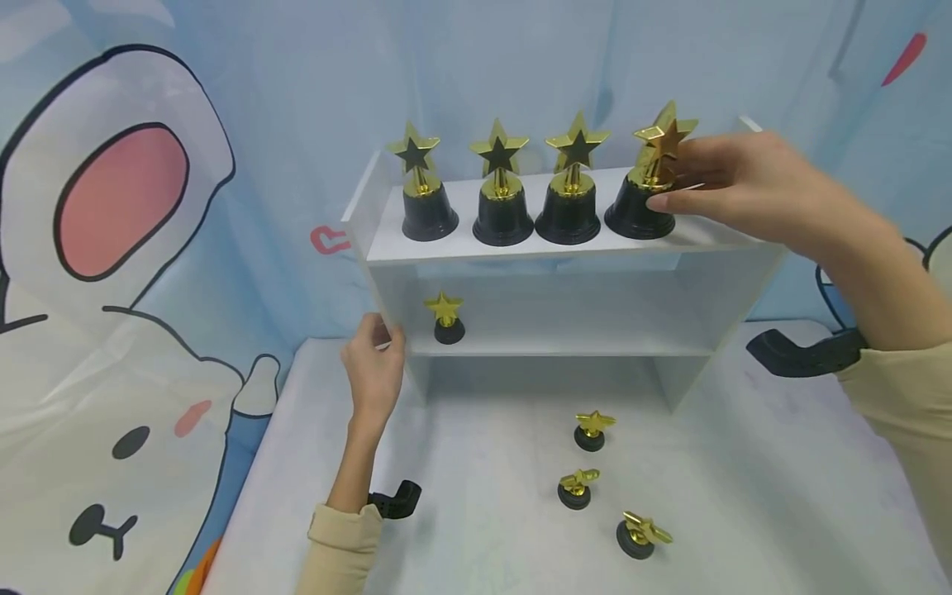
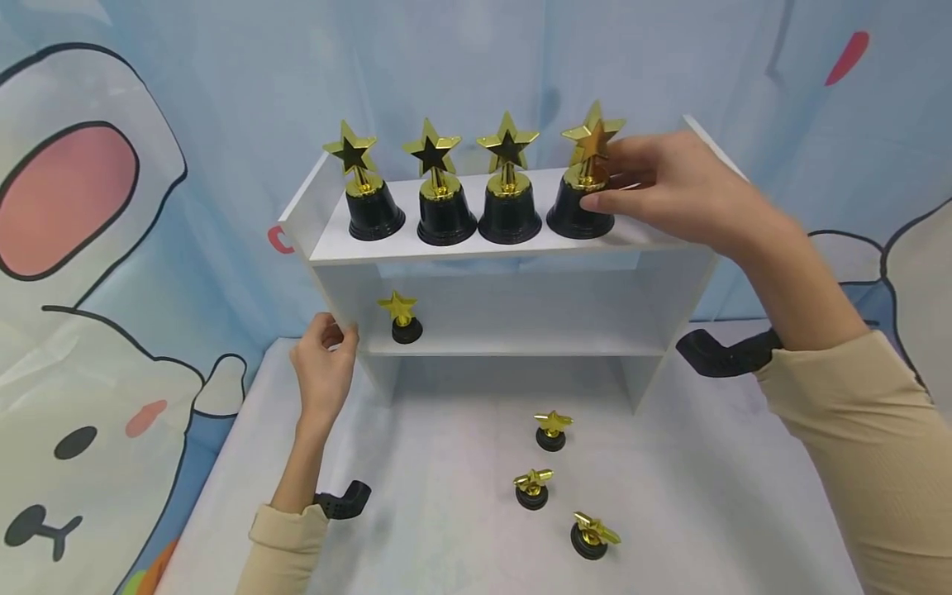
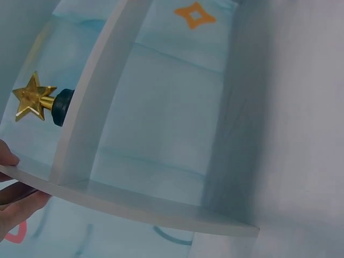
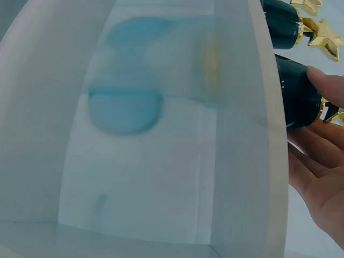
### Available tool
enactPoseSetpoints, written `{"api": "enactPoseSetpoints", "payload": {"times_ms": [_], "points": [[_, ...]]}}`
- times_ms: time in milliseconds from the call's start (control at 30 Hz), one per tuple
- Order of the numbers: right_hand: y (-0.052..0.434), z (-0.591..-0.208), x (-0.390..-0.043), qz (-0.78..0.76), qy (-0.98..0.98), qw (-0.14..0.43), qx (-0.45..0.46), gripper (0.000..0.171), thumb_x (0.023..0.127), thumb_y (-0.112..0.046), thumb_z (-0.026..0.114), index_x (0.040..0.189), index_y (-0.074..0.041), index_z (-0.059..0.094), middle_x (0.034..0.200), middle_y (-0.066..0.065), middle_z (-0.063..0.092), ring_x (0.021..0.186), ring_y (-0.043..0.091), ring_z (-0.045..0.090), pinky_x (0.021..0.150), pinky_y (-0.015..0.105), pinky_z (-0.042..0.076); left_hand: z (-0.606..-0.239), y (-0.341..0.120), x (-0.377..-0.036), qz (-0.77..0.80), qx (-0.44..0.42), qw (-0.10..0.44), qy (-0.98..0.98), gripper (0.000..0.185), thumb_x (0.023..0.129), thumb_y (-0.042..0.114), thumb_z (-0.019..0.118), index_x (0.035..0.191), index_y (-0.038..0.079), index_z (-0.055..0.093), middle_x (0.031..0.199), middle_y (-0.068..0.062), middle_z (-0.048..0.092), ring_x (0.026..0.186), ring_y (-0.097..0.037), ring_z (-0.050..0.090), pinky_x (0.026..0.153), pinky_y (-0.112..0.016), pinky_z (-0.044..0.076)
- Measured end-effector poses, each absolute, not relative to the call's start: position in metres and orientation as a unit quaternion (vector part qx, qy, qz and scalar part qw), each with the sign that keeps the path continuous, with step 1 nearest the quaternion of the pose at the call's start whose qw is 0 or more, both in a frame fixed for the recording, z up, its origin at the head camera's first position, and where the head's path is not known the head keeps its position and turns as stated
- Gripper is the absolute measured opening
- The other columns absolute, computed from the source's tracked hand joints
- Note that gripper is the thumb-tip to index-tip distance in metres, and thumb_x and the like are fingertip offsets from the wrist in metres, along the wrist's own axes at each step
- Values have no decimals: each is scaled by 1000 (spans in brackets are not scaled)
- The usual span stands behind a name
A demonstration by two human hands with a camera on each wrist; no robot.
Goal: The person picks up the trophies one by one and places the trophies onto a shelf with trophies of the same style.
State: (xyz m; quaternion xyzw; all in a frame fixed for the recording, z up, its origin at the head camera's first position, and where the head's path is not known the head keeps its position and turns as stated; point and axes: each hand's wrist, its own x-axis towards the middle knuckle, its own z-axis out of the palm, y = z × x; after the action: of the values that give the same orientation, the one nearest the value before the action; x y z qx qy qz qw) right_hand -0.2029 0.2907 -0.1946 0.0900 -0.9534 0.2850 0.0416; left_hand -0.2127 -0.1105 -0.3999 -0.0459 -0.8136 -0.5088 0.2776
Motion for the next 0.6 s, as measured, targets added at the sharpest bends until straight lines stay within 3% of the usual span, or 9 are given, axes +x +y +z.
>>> {"api": "enactPoseSetpoints", "payload": {"times_ms": [67, 233, 267, 300, 333, 467, 500, 600], "points": [[291, -195, -203, 289, -952, 44, 91, 65, 98, -43, 68, 152, -12, 50, 148, 20, 57, 135, 43, 53, 85, 10, 43, -400, -111, -213, -508, -46, 280, -813, 13, 96, 3, 62, 105, -2, 71, 92, -23, 76, 87, -35, 77, 74, -46, 65], [291, -199, -203, 306, -947, 48, 87, 65, 97, -44, 69, 152, -14, 50, 149, 16, 56, 136, 42, 53, 91, 12, 44, -399, -110, -214, -506, -46, 284, -813, 13, 96, 3, 63, 105, -2, 71, 92, -23, 76, 87, -35, 77, 74, -45, 65], [291, -199, -202, 310, -945, 49, 89, 66, 98, -44, 68, 153, -14, 49, 151, 17, 55, 137, 43, 52, 98, 15, 45, -399, -109, -214, -506, -45, 282, -814, 13, 96, 3, 63, 105, -2, 71, 92, -23, 76, 87, -35, 77, 75, -44, 65], [292, -200, -202, 314, -944, 50, 88, 67, 97, -43, 69, 154, -14, 48, 152, 16, 54, 137, 42, 51, 91, 8, 42, -399, -109, -214, -506, -46, 282, -814, 13, 97, 3, 63, 106, -2, 71, 93, -23, 76, 88, -35, 77, 75, -44, 65], [292, -201, -201, 318, -943, 51, 88, 69, 97, -43, 69, 155, -14, 46, 153, 16, 52, 138, 43, 50, 92, 7, 42, -399, -109, -215, -506, -45, 282, -814, 13, 97, 4, 63, 106, -1, 71, 93, -23, 76, 88, -35, 77, 75, -44, 65], [294, -205, -196, 330, -938, 54, 88, 80, 98, -40, 69, 163, -15, 29, 162, 18, 41, 144, 46, 43, 115, 24, 41, -399, -108, -216, -510, -46, 280, -812, 14, 97, 4, 62, 107, -1, 71, 94, -23, 76, 88, -35, 77, 75, -45, 65], [295, -206, -195, 330, -938, 57, 87, 82, 98, -39, 69, 164, -16, 26, 163, 18, 39, 145, 46, 42, 114, 18, 40, -398, -108, -216, -510, -46, 280, -812, 14, 97, 4, 62, 107, -1, 71, 93, -23, 76, 88, -35, 77, 75, -45, 65], [297, -210, -189, 332, -936, 72, 87, 81, 99, -37, 68, 165, -19, 25, 163, 18, 38, 145, 47, 41, 119, 26, 38, -398, -108, -217, -512, -46, 280, -811, 15, 96, 3, 62, 107, -1, 71, 94, -23, 76, 88, -35, 77, 75, -45, 65]]}}
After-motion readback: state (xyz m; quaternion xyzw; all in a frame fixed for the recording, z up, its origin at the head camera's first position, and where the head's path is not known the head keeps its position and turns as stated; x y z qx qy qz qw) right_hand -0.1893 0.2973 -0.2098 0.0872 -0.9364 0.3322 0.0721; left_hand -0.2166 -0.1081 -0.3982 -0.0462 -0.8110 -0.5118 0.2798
